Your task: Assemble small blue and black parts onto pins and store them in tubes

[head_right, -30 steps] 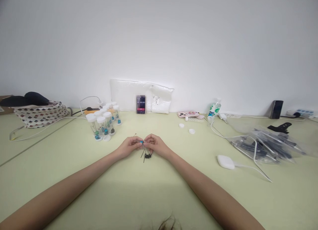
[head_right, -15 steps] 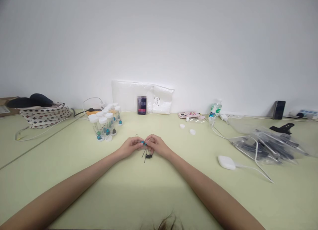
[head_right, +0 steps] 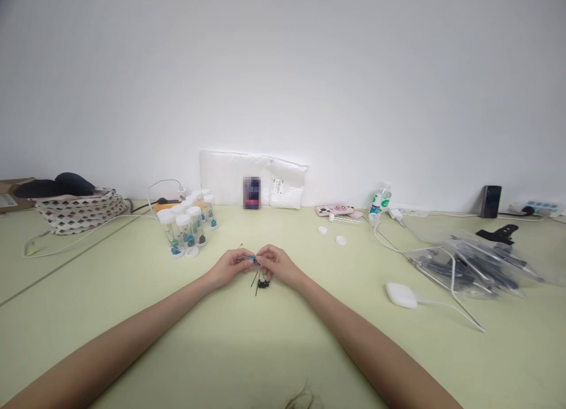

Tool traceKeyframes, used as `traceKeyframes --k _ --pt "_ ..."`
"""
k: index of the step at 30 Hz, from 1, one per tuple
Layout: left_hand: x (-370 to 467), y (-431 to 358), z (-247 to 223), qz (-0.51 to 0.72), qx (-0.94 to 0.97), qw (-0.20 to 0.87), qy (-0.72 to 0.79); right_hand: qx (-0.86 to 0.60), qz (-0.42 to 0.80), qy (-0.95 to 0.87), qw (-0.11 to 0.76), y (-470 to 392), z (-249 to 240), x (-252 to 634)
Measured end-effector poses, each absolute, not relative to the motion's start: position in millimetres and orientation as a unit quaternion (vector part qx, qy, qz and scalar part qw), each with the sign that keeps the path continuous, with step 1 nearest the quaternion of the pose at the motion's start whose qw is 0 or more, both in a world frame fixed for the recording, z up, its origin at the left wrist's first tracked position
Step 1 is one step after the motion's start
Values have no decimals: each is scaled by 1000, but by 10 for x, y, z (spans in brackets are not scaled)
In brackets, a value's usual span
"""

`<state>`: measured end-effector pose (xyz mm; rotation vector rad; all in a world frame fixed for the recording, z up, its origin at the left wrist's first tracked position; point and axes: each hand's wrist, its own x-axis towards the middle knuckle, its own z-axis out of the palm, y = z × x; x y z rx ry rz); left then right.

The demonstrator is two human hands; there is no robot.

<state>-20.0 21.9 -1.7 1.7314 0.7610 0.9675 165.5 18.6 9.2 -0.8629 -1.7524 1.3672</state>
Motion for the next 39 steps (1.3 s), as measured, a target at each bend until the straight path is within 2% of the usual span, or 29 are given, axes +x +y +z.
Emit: traceKeyframes --k 12,18,27,39 --pt "-196 221 -19 396 703 503 311 -325 540 -675 383 213 48 1664" --pt "-197 218 -14 391 715 490 308 -320 548 -683 361 222 46 1659" --pt "-199 216 -5 400 701 496 320 -332 537 -666 398 192 71 1675" --pt "-198 229 -27 402 695 508 312 -327 551 -662 389 210 60 1672"
